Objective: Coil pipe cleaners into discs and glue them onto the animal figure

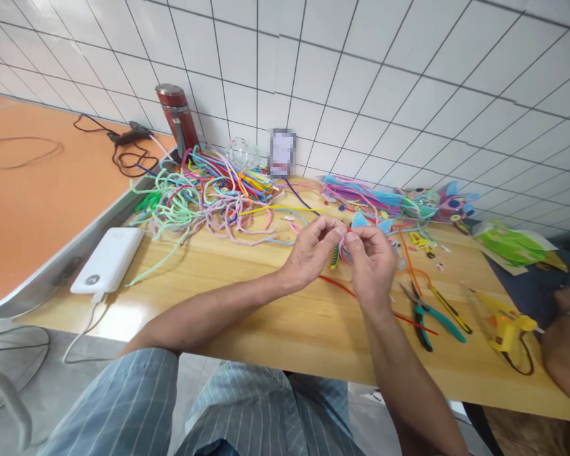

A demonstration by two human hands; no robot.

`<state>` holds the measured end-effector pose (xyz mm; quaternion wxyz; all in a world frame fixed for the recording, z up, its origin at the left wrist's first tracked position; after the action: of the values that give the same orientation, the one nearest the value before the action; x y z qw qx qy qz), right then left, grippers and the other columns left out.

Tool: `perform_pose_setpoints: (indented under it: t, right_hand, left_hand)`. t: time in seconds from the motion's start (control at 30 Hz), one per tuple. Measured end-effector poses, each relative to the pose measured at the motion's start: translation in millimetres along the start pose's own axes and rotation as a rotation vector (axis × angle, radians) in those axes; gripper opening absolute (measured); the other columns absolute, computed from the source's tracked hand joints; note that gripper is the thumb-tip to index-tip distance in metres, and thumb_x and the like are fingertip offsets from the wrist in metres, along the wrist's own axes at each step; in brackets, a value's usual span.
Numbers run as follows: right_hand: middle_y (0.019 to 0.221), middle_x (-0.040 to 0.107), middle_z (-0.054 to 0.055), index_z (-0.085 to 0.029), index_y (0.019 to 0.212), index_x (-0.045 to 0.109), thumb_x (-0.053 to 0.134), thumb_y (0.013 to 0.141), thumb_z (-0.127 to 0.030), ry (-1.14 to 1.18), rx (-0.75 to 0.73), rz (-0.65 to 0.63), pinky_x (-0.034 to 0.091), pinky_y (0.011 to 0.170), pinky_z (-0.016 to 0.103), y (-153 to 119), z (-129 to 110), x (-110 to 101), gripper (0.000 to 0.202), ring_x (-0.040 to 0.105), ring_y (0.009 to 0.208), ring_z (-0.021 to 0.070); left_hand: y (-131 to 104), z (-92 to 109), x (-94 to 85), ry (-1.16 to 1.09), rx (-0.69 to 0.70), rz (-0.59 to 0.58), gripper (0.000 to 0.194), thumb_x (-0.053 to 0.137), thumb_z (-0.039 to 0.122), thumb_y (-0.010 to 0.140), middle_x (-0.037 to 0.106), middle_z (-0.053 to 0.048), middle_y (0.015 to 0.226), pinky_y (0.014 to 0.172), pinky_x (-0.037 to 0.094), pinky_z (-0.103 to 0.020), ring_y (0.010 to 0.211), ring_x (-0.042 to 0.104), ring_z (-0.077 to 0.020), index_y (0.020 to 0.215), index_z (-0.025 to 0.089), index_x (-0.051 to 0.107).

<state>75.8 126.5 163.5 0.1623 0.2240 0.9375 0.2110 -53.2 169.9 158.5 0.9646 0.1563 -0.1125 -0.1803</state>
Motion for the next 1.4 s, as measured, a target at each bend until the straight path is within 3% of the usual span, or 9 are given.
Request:
perform_pose_setpoints:
  t: [0.17,0.27,0.5,0.67,0.83,0.93,1.07,1.23,1.4]
  right_hand:
    - [0.083,0.065,0.001,-0.025,0.085,0.063,0.064,0.095,-0.033,-0.358,-0.282,-0.137,0.047,0.075,0.035,22,-30,-12,0.013,0.059,0.078,0.0193]
    - [0.083,0.066,0.002,-0.025,0.084,0.064,0.064,0.096,-0.031,-0.456,-0.356,-0.239,0.046,0.075,0.036,31,-42,-15,0.014,0.059,0.078,0.0198]
    - [0.086,0.072,0.002,-0.025,0.086,0.075,0.074,0.092,-0.036,-0.242,-0.191,-0.138,0.049,0.075,0.036,34,-32,-7,0.013,0.063,0.08,0.0201]
    - [0.085,0.075,0.001,-0.023,0.09,0.078,0.079,0.088,-0.04,0.027,-0.025,-0.113,0.053,0.074,0.034,32,-14,14,0.016,0.065,0.074,0.0172]
    - [0.079,0.074,-0.001,-0.023,0.084,0.075,0.085,0.081,-0.039,0.224,0.069,-0.076,0.055,0.071,0.031,36,-5,29,0.019,0.065,0.072,0.0154]
    - [0.077,0.073,-0.001,-0.023,0.081,0.073,0.085,0.08,-0.04,0.19,0.079,-0.101,0.054,0.07,0.031,42,-5,23,0.02,0.065,0.071,0.016]
    - [0.078,0.072,-0.001,-0.023,0.084,0.074,0.079,0.087,-0.038,-0.052,0.0,-0.227,0.048,0.065,0.03,49,-11,10,0.016,0.06,0.067,0.0148]
    - [0.076,0.069,0.0,-0.024,0.081,0.073,0.073,0.091,-0.032,-0.255,-0.173,-0.241,0.045,0.064,0.032,51,-24,3,0.013,0.057,0.067,0.0161]
    - [0.08,0.073,0.001,-0.024,0.084,0.074,0.072,0.092,-0.032,-0.253,-0.143,-0.227,0.048,0.068,0.032,49,-23,7,0.013,0.062,0.07,0.017]
  left_hand:
    - [16,21,-16.1,0.188,0.152,-0.144,0.023,0.061,0.039,0.098,0.06,0.001,0.079,0.072,0.043,-0.026,0.072,0.051,-0.0121,0.089,0.018,0.063]
    - [23,30,-24.5,0.339,0.256,-0.181,0.019,0.06,0.031,0.098,0.062,0.0,0.079,0.074,0.042,-0.028,0.073,0.051,-0.0126,0.085,0.018,0.064]
    - [19,23,-24.3,0.271,0.24,-0.007,0.028,0.057,0.043,0.102,0.061,-0.001,0.081,0.074,0.043,-0.028,0.075,0.052,-0.0136,0.088,0.019,0.061]
    - [17,12,-20.1,0.03,0.1,0.144,0.036,0.062,0.054,0.097,0.061,0.0,0.084,0.074,0.044,-0.027,0.076,0.05,-0.0124,0.089,0.02,0.059]
    - [20,5,-18.9,-0.182,-0.031,0.152,0.043,0.069,0.061,0.089,0.051,0.004,0.073,0.063,0.038,-0.025,0.065,0.041,-0.0098,0.089,0.02,0.058]
    - [28,7,-24.7,-0.119,-0.05,0.054,0.044,0.068,0.062,0.091,0.049,0.004,0.071,0.06,0.036,-0.025,0.062,0.039,-0.0097,0.091,0.019,0.06]
    - [41,14,-35.5,0.143,0.119,-0.125,0.035,0.068,0.052,0.094,0.061,0.0,0.082,0.07,0.042,-0.027,0.072,0.05,-0.0122,0.09,0.018,0.065]
    - [44,14,-40.6,0.385,0.268,-0.104,0.022,0.058,0.034,0.1,0.063,-0.002,0.083,0.077,0.043,-0.028,0.078,0.053,-0.014,0.085,0.019,0.062]
    - [38,7,-34.5,0.246,0.197,-0.039,0.025,0.058,0.038,0.101,0.055,0.002,0.076,0.07,0.041,-0.027,0.071,0.048,-0.0122,0.086,0.018,0.059]
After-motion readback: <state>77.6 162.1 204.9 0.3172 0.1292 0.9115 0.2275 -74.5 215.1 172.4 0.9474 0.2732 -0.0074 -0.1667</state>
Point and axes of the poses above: each hand's wrist, its own y-axis towards the middle knuckle, its own x-axis out of the palm, z = x × y, the point moved 3 cm from there along y, towards the middle knuckle
